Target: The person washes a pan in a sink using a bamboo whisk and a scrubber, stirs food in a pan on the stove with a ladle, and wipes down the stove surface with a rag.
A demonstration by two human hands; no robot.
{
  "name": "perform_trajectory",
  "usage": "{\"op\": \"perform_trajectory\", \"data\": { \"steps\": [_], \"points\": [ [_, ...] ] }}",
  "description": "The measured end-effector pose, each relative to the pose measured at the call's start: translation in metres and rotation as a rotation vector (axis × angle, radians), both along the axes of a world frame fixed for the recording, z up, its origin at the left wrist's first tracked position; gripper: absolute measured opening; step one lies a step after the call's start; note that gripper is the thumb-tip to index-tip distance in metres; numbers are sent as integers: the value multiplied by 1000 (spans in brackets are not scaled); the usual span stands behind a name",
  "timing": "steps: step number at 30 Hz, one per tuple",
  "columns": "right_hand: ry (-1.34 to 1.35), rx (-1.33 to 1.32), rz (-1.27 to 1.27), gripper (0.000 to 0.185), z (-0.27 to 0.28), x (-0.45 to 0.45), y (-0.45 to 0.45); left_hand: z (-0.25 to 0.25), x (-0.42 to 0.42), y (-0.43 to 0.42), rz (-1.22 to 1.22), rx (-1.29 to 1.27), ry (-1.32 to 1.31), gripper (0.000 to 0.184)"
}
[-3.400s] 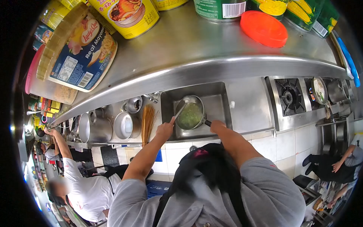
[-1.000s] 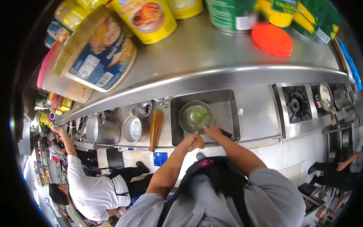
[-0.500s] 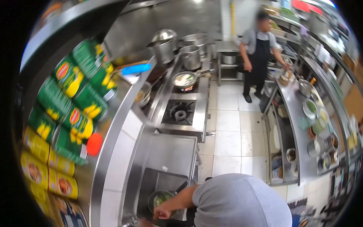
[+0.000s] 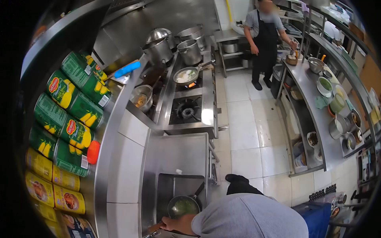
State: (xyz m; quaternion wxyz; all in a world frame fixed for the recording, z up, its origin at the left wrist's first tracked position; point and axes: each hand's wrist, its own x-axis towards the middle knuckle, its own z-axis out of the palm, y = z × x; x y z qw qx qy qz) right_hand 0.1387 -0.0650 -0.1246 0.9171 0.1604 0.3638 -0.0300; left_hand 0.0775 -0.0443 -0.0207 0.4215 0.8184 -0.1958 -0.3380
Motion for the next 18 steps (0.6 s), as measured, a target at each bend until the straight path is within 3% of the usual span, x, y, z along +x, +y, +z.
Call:
{"op": "perform_trajectory", "data": {
  "steps": [1,3,4,6,9,13,15,18],
  "points": [
    [4,11,-11,9,-27,3,11,2,-5,-5,-30,-8,0,41],
    [42,-669,214,8,-85,4,28,3,-16,-19,-104,-33,11,42],
    [213,-96,274,7,-7,-48,-8,2,-20,-27,-143,-49,19,42],
    [331,-357,562,9,-57,-70,-4,-2,-29,-42,-242,-54,13,42],
    [-120,-673,880,7,-71,-146,-41,-7,-39,-55,-374,23,-91,42],
    [-908,-1388,636,6,-73,-208,-73,-7,-55,-60,-400,68,-134,43],
    [-1104,-1633,399,6,-88,-210,-77,-6,-61,-58,-407,84,-145,43],
    [-1261,-1732,198,8,-137,-188,-76,-6,-68,-50,-422,113,-161,44]
  ]
}}
